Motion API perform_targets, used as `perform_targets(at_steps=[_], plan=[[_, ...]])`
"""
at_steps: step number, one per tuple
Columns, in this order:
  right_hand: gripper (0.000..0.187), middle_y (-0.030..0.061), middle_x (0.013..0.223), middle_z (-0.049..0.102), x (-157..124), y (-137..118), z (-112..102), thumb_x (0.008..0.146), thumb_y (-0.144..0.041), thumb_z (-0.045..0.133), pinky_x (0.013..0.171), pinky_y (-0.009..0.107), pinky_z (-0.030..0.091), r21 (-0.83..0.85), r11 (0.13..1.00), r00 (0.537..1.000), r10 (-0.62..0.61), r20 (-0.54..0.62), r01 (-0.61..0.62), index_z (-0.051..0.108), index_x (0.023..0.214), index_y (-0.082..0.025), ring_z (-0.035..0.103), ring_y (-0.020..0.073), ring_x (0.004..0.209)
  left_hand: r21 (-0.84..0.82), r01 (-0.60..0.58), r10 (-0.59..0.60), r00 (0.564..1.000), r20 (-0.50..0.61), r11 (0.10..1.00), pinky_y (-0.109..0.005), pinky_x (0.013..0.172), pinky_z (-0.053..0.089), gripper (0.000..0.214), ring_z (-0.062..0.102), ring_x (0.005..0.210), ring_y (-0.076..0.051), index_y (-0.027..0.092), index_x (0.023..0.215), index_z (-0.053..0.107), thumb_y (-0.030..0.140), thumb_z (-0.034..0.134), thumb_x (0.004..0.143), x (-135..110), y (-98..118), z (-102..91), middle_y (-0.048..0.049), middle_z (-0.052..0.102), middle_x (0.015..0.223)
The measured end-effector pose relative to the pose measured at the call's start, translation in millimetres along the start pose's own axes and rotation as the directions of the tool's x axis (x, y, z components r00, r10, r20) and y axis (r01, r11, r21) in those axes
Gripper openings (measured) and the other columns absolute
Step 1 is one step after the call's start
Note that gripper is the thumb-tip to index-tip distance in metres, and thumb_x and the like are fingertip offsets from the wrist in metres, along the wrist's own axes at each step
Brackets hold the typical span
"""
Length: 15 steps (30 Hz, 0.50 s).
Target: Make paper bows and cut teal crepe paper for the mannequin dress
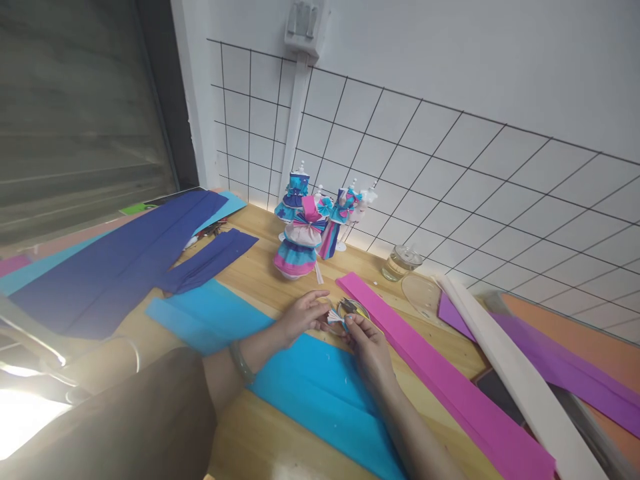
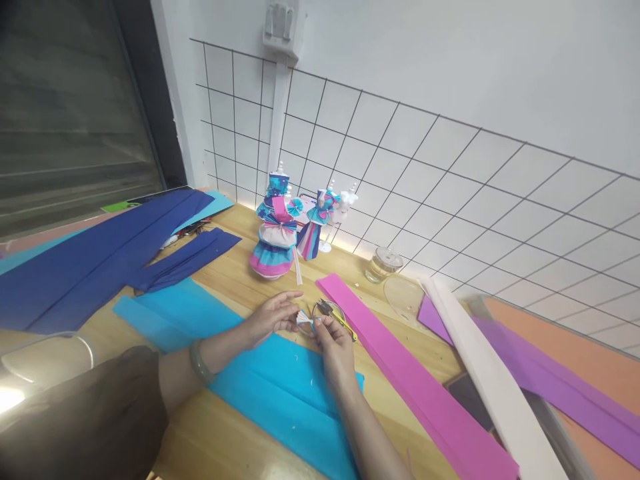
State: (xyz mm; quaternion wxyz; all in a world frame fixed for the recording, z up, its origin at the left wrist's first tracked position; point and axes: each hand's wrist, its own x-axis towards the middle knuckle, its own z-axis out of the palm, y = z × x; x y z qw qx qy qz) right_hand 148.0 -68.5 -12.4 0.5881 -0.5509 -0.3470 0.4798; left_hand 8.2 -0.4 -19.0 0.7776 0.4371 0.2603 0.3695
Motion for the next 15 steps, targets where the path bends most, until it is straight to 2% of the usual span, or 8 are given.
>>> perform_targets(at_steps=[4, 7, 11, 15], plan=[[0.027, 0.0009, 0.068, 0.060, 1.1, 2.7, -1.0, 0.064, -0.041, 0.068, 0.061, 0.027, 0.041, -0.038, 0.998, 0.999, -0.052, 0.016, 0.052, 0.061, 0.076, -0.018, 0.052, 0.0135, 0.060, 0.105, -0.035, 0.028, 0.998, 0.063, 0.994, -0.028, 0.063, 0.043, 0.060, 0.057, 0.064, -0.012, 0.014, 0.118, 0.043, 0.030, 0.068, 0.065, -0.2, -3.3, 0.0, -0.0027, 0.057, 0.075], [0.025, 0.0008, 0.071, 0.060, 0.6, 3.3, -0.4, 0.067, -0.040, 0.066, 0.061, 0.026, 0.042, -0.048, 0.997, 0.997, -0.055, 0.052, 0.057, 0.061, 0.078, -0.019, 0.053, 0.0133, 0.061, 0.151, -0.055, 0.047, 0.997, 0.058, 0.987, -0.027, 0.062, 0.042, 0.059, 0.056, 0.063, -0.012, 0.013, 0.115, 0.045, 0.029, 0.069, 0.064, -0.5, -4.4, 0.6, -0.0022, 0.057, 0.075], [0.027, 0.0014, 0.073, 0.061, -1.8, 0.5, 3.8, 0.066, -0.039, 0.067, 0.060, 0.026, 0.042, -0.020, 0.999, 0.992, -0.042, 0.118, 0.045, 0.061, 0.084, -0.020, 0.054, 0.0138, 0.062, 0.143, -0.064, 0.058, 0.997, 0.048, 0.988, -0.027, 0.062, 0.043, 0.055, 0.055, 0.061, -0.011, 0.013, 0.110, 0.048, 0.031, 0.069, 0.063, -0.4, -3.8, 1.7, -0.0004, 0.056, 0.071], [0.022, 0.0006, 0.067, 0.061, -2.5, -0.6, 4.7, 0.065, -0.038, 0.068, 0.059, 0.025, 0.041, -0.058, 0.997, 0.989, -0.043, 0.143, 0.051, 0.061, 0.073, -0.019, 0.054, 0.0143, 0.062, 0.121, -0.079, 0.073, 0.996, 0.052, 0.990, -0.026, 0.062, 0.043, 0.054, 0.056, 0.063, -0.012, 0.012, 0.108, 0.050, 0.030, 0.070, 0.061, -1.0, -3.2, 3.7, -0.0003, 0.056, 0.069]])
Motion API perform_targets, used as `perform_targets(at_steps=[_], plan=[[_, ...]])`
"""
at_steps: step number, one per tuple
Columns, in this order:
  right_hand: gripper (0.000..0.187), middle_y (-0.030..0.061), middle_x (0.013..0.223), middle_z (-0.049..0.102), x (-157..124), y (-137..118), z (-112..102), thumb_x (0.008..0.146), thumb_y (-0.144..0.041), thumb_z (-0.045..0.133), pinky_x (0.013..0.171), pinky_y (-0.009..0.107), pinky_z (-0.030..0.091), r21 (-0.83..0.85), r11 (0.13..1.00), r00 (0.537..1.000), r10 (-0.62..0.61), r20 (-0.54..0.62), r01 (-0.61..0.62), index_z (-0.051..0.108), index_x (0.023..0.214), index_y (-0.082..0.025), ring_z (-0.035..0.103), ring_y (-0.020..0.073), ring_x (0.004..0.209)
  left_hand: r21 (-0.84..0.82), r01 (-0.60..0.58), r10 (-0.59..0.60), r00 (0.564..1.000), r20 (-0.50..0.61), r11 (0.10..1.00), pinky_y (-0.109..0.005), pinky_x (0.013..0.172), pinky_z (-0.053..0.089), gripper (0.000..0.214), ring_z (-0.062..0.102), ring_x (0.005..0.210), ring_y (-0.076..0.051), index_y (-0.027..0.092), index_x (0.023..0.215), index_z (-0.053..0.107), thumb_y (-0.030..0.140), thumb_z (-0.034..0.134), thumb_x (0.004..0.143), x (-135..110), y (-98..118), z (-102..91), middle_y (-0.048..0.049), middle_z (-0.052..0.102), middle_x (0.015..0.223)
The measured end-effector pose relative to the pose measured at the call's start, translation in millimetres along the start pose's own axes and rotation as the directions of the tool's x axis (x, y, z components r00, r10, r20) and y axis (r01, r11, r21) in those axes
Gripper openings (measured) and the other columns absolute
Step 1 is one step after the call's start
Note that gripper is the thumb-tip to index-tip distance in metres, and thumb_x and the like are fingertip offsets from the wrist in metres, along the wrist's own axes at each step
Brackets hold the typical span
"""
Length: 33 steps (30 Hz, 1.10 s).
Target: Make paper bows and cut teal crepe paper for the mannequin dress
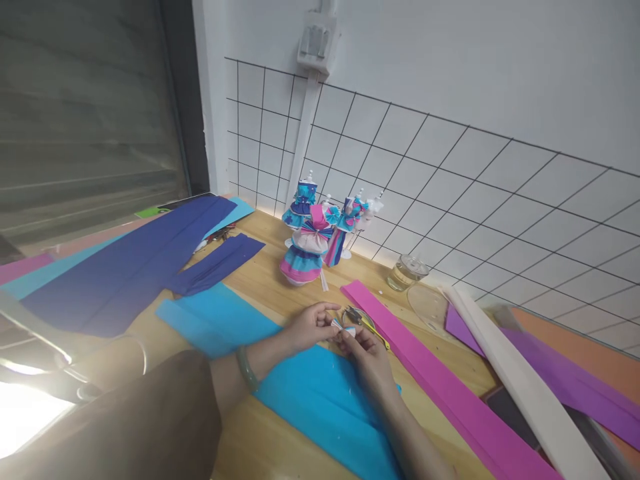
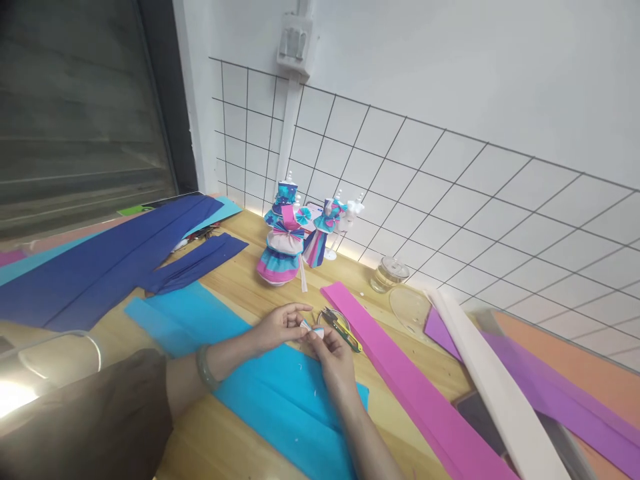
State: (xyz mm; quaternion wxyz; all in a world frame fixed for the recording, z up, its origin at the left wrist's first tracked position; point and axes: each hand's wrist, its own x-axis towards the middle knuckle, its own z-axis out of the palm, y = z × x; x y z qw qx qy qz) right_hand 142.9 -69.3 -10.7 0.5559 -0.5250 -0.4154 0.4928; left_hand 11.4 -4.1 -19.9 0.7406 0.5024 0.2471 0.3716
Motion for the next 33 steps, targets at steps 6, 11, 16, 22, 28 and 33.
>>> perform_targets(at_steps=[6, 11, 16, 22, 28, 33], plan=[[0.021, -0.0021, 0.062, 0.056, 3.3, 6.8, -8.4, 0.066, -0.039, 0.067, 0.059, 0.025, 0.039, -0.019, 1.000, 0.997, 0.007, -0.077, -0.009, 0.063, 0.075, -0.020, 0.049, 0.0123, 0.057, -0.092, -0.018, 0.005, 0.990, -0.139, 0.996, -0.026, 0.060, 0.044, 0.047, 0.058, 0.065, -0.013, 0.013, 0.106, 0.050, 0.032, 0.067, 0.067, 2.8, 2.8, -6.6, -0.0050, 0.060, 0.077], [0.024, -0.0014, 0.066, 0.059, 4.9, 9.5, -9.7, 0.066, -0.039, 0.067, 0.059, 0.026, 0.039, 0.016, 1.000, 0.996, 0.023, -0.083, -0.022, 0.065, 0.081, -0.021, 0.049, 0.0126, 0.057, -0.454, -0.120, -0.037, 0.946, -0.322, 0.883, -0.029, 0.067, 0.047, 0.027, 0.061, 0.072, -0.015, 0.016, 0.092, 0.052, 0.031, 0.061, 0.071, 11.9, 4.8, -22.9, -0.0058, 0.061, 0.077], [0.023, -0.0006, 0.065, 0.058, 2.8, 6.0, -6.9, 0.067, -0.040, 0.066, 0.060, 0.026, 0.040, 0.009, 1.000, 0.998, 0.021, -0.053, -0.021, 0.066, 0.078, -0.020, 0.050, 0.0132, 0.059, -0.633, -0.158, -0.144, 0.906, -0.398, 0.758, -0.030, 0.073, 0.047, 0.018, 0.060, 0.078, -0.015, 0.015, 0.084, 0.054, 0.029, 0.059, 0.073, 17.9, 12.5, -35.1, -0.0072, 0.060, 0.083], [0.024, -0.0001, 0.060, 0.058, 2.5, -2.3, -7.3, 0.067, -0.042, 0.066, 0.061, 0.028, 0.040, -0.024, 0.997, 0.997, 0.070, -0.028, -0.070, 0.069, 0.079, -0.021, 0.050, 0.0144, 0.059, -0.688, -0.194, -0.157, 0.898, -0.412, 0.700, -0.033, 0.073, 0.047, 0.023, 0.058, 0.082, -0.016, 0.018, 0.086, 0.055, 0.036, 0.059, 0.073, 23.1, 20.3, -54.5, -0.0066, 0.060, 0.089], [0.026, 0.0025, 0.063, 0.063, 9.9, -33.7, -1.6, 0.059, -0.041, 0.071, 0.058, 0.029, 0.038, -0.204, 0.972, 0.988, 0.133, 0.080, -0.114, 0.072, 0.075, -0.020, 0.050, 0.0151, 0.059, -0.707, -0.232, -0.124, 0.902, -0.414, 0.668, -0.030, 0.073, 0.047, 0.013, 0.059, 0.083, -0.015, 0.017, 0.087, 0.056, 0.024, 0.056, 0.076, 28.8, 23.4, -64.9, -0.0058, 0.062, 0.090], [0.030, 0.0021, 0.063, 0.063, 21.2, -61.3, 25.2, 0.058, -0.041, 0.072, 0.057, 0.027, 0.039, -0.259, 0.965, 0.987, 0.071, 0.143, -0.032, 0.070, 0.077, -0.018, 0.051, 0.0132, 0.058, -0.721, -0.245, -0.090, 0.915, -0.392, 0.648, -0.030, 0.074, 0.047, 0.011, 0.059, 0.086, -0.014, 0.018, 0.088, 0.056, 0.023, 0.054, 0.078, 30.9, 21.3, -66.4, -0.0044, 0.064, 0.091]])
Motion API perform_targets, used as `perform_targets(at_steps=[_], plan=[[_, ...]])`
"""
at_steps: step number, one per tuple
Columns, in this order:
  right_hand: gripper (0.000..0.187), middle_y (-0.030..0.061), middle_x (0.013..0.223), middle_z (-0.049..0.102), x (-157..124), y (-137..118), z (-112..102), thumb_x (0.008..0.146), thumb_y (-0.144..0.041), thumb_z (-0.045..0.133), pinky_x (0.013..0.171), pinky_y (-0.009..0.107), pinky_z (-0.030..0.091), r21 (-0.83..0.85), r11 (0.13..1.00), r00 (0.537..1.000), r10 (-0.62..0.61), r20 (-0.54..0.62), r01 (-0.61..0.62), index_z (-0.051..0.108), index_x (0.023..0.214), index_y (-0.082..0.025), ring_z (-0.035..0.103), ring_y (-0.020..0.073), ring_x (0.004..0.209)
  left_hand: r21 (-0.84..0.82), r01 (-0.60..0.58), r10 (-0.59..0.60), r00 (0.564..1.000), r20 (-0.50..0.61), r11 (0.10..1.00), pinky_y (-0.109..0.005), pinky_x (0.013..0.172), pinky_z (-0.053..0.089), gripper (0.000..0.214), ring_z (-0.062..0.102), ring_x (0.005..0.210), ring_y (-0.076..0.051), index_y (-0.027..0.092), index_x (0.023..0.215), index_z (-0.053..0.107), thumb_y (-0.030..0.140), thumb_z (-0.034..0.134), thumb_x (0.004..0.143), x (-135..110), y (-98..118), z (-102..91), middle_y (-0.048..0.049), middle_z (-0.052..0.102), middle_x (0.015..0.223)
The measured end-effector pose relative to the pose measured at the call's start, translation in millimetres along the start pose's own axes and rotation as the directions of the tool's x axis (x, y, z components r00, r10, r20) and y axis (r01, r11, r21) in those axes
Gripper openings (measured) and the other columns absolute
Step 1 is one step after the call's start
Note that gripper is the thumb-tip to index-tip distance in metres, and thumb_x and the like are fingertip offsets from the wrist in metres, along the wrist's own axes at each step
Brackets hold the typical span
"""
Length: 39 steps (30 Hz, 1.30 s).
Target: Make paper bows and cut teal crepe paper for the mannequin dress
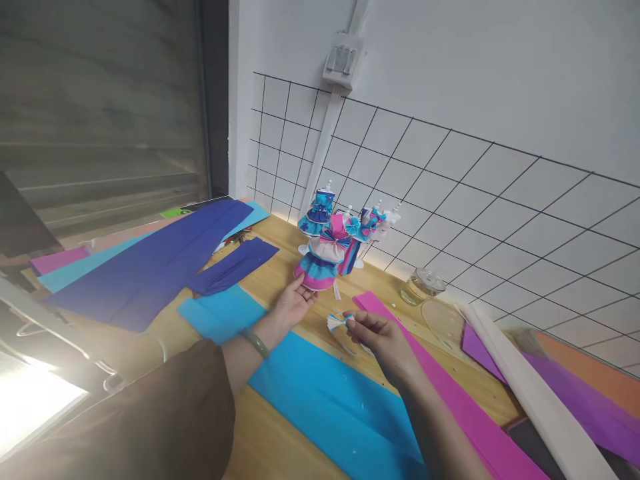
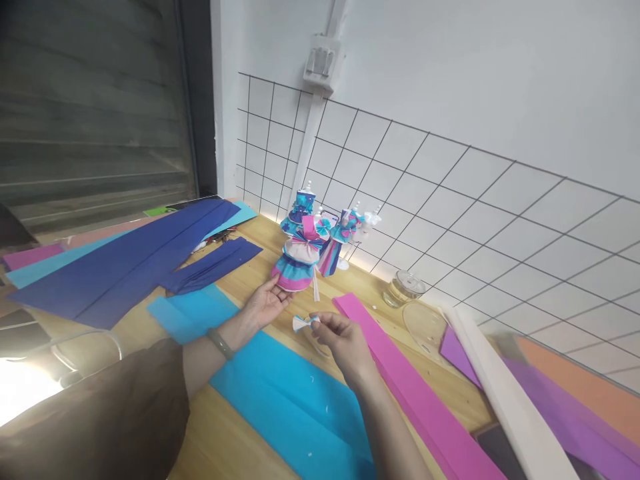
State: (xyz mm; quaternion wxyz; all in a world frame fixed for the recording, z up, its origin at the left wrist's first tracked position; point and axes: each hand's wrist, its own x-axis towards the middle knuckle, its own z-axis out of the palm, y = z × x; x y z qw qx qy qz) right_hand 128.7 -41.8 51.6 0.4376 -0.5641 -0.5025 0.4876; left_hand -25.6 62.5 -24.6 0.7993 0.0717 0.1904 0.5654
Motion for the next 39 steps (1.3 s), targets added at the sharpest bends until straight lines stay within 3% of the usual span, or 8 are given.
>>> perform_targets(at_steps=[4, 10, 20, 32, 39], plan=[[0.027, 0.0003, 0.060, 0.061, 23.0, -9.0, 23.6, 0.062, -0.040, 0.069, 0.056, 0.025, 0.038, -0.005, 0.996, 0.994, -0.091, 0.066, 0.092, 0.068, 0.076, -0.017, 0.051, 0.0113, 0.057, 0.014, -0.004, 0.004, 1.000, 0.024, 1.000, -0.028, 0.069, 0.047, 0.017, 0.060, 0.078, -0.015, 0.016, 0.091, 0.057, 0.028, 0.054, 0.078, -0.3, 0.2, 0.6, -0.0056, 0.064, 0.087], [0.026, -0.0003, 0.061, 0.062, 56.9, 2.9, 50.3, 0.061, -0.039, 0.068, 0.055, 0.024, 0.035, 0.054, 0.990, 0.991, -0.131, -0.004, 0.131, 0.064, 0.072, -0.017, 0.051, 0.0111, 0.056, -0.008, 0.031, -0.030, 0.995, 0.095, 0.999, -0.029, 0.064, 0.047, 0.016, 0.058, 0.065, -0.014, 0.017, 0.084, 0.057, 0.031, 0.056, 0.076, -4.8, 0.1, 1.1, -0.0033, 0.063, 0.076], [0.029, -0.0007, 0.060, 0.060, 71.5, 23.3, 50.8, 0.061, -0.041, 0.067, 0.053, 0.023, 0.034, 0.083, 0.985, 0.987, -0.145, -0.073, 0.151, 0.064, 0.077, -0.016, 0.050, 0.0109, 0.054, -0.023, 0.046, -0.046, 0.999, 0.018, 0.999, -0.030, 0.065, 0.048, 0.009, 0.061, 0.069, -0.016, 0.016, 0.082, 0.054, 0.023, 0.054, 0.076, -7.2, -2.5, 2.6, -0.0046, 0.063, 0.075], [0.026, -0.0005, 0.064, 0.061, 75.3, 30.6, 50.4, 0.063, -0.038, 0.066, 0.053, 0.023, 0.037, 0.106, 0.967, 0.972, -0.223, -0.081, 0.230, 0.065, 0.080, -0.017, 0.050, 0.0100, 0.054, -0.014, 0.030, -0.029, 0.996, 0.090, 0.999, -0.029, 0.064, 0.048, 0.011, 0.061, 0.067, -0.015, 0.014, 0.080, 0.058, 0.023, 0.055, 0.076, -3.7, -4.0, -2.5, -0.0050, 0.065, 0.077], [0.026, -0.0006, 0.066, 0.061, 79.8, 35.4, 53.0, 0.064, -0.037, 0.065, 0.053, 0.023, 0.038, 0.121, 0.957, 0.959, -0.247, -0.136, 0.263, 0.064, 0.081, -0.017, 0.050, 0.0104, 0.056, -0.019, 0.033, -0.032, 0.998, 0.058, 0.999, -0.029, 0.067, 0.048, 0.012, 0.062, 0.074, -0.016, 0.014, 0.084, 0.058, 0.023, 0.054, 0.077, -2.8, -4.6, -2.6, -0.0058, 0.065, 0.081]])
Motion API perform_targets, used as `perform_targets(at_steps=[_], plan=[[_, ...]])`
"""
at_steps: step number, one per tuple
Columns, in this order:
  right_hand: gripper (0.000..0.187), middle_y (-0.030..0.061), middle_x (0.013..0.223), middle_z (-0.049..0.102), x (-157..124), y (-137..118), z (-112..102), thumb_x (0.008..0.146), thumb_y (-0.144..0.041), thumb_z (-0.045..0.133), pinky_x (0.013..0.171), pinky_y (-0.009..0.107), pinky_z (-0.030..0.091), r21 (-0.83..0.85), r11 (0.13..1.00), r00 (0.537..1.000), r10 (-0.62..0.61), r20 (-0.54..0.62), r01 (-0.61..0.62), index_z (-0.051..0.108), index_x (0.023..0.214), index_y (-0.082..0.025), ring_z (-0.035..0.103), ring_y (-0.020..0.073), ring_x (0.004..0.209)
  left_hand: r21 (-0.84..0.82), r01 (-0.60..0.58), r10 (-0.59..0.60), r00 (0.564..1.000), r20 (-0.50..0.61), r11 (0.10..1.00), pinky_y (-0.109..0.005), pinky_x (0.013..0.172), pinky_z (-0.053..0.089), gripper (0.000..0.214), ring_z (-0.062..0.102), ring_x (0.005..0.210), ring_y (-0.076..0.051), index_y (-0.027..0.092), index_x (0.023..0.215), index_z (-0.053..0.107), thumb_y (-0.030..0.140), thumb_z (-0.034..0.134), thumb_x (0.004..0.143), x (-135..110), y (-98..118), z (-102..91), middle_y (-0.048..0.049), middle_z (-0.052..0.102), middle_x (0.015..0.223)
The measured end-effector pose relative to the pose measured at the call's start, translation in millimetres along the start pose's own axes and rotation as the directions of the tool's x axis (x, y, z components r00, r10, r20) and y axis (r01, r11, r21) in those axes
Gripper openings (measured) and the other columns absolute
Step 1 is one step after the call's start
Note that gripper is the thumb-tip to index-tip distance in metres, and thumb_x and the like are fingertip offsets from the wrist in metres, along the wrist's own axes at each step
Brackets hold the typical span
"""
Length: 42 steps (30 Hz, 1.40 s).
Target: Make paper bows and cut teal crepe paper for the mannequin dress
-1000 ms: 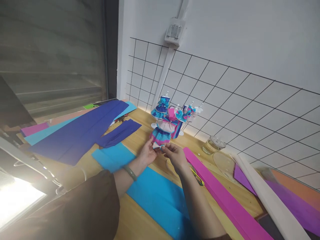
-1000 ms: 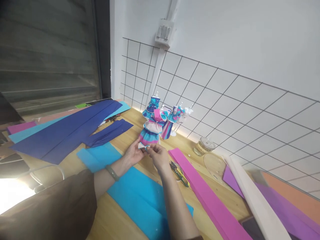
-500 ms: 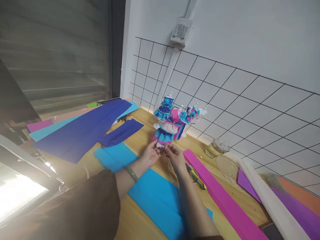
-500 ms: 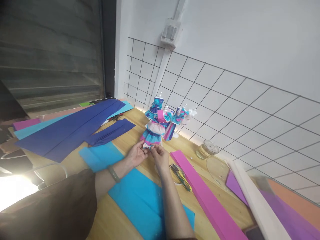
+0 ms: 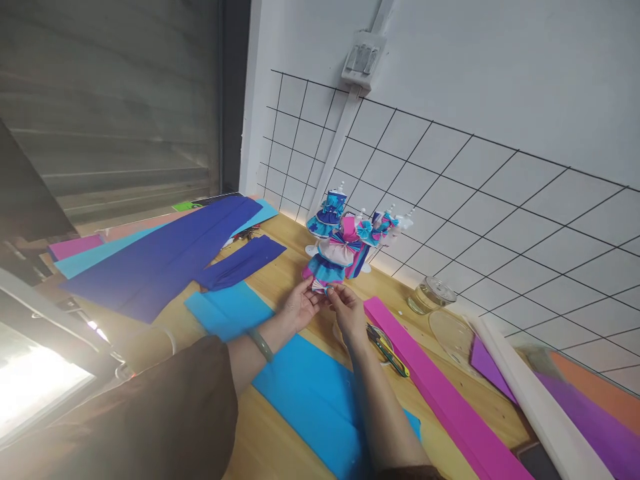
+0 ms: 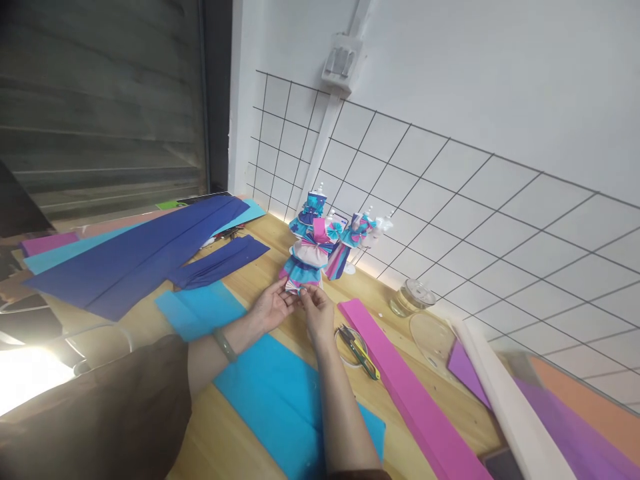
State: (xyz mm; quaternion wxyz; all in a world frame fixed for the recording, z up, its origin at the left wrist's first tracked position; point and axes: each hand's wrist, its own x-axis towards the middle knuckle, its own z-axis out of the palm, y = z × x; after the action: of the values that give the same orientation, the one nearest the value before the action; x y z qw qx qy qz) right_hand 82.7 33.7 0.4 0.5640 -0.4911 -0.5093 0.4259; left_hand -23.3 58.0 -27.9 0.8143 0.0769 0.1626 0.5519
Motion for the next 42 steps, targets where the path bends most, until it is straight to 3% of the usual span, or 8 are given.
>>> perform_targets(at_steps=[13, 23, 29, 36, 42], plan=[[0.021, -0.0002, 0.068, 0.061, -1.0, 2.1, 0.1, 0.068, -0.033, 0.062, 0.054, 0.023, 0.038, 0.018, 1.000, 0.999, -0.020, 0.042, 0.020, 0.064, 0.082, -0.018, 0.051, 0.0105, 0.057, 0.034, -0.005, 0.004, 1.000, 0.012, 0.999, -0.029, 0.066, 0.048, 0.012, 0.062, 0.070, -0.016, 0.013, 0.080, 0.057, 0.025, 0.053, 0.077, -0.8, 0.5, 1.3, -0.0065, 0.065, 0.076], [0.020, -0.0002, 0.070, 0.060, 6.8, 24.6, -2.6, 0.070, -0.032, 0.061, 0.055, 0.023, 0.038, 0.036, 0.998, 0.998, -0.061, 0.019, 0.060, 0.061, 0.084, -0.018, 0.051, 0.0102, 0.057, 0.044, -0.022, 0.020, 0.999, 0.049, 0.999, -0.026, 0.066, 0.048, 0.013, 0.061, 0.069, -0.014, 0.014, 0.081, 0.057, 0.026, 0.054, 0.077, -0.2, -0.3, 0.2, -0.0058, 0.065, 0.076], [0.022, 0.0007, 0.072, 0.060, 8.3, 27.9, -3.8, 0.071, -0.034, 0.060, 0.056, 0.024, 0.039, 0.018, 0.995, 0.995, -0.096, -0.002, 0.096, 0.060, 0.085, -0.017, 0.051, 0.0106, 0.058, 0.073, -0.026, 0.019, 0.995, 0.097, 0.997, -0.024, 0.068, 0.047, 0.011, 0.060, 0.069, -0.012, 0.012, 0.079, 0.057, 0.022, 0.058, 0.075, -0.2, -1.9, 0.7, -0.0067, 0.064, 0.075], [0.022, 0.0009, 0.073, 0.060, 7.9, 27.3, -3.2, 0.071, -0.034, 0.059, 0.056, 0.024, 0.039, 0.009, 0.994, 0.994, -0.105, -0.025, 0.105, 0.059, 0.084, -0.017, 0.052, 0.0108, 0.059, 0.138, -0.115, 0.096, 0.986, 0.139, 0.984, -0.026, 0.072, 0.046, 0.011, 0.061, 0.077, -0.014, 0.012, 0.080, 0.058, 0.008, 0.061, 0.070, -4.4, -4.9, 3.2, -0.0069, 0.065, 0.082], [0.019, -0.0003, 0.069, 0.059, 5.1, 22.4, -0.4, 0.070, -0.033, 0.060, 0.056, 0.023, 0.039, 0.013, 0.995, 0.995, -0.101, -0.025, 0.101, 0.058, 0.080, -0.017, 0.052, 0.0105, 0.058, 0.172, -0.134, 0.106, 0.981, 0.160, 0.976, -0.026, 0.071, 0.046, 0.013, 0.060, 0.076, -0.013, 0.012, 0.082, 0.059, 0.009, 0.062, 0.069, 2.0, -5.9, -4.5, -0.0061, 0.064, 0.082]])
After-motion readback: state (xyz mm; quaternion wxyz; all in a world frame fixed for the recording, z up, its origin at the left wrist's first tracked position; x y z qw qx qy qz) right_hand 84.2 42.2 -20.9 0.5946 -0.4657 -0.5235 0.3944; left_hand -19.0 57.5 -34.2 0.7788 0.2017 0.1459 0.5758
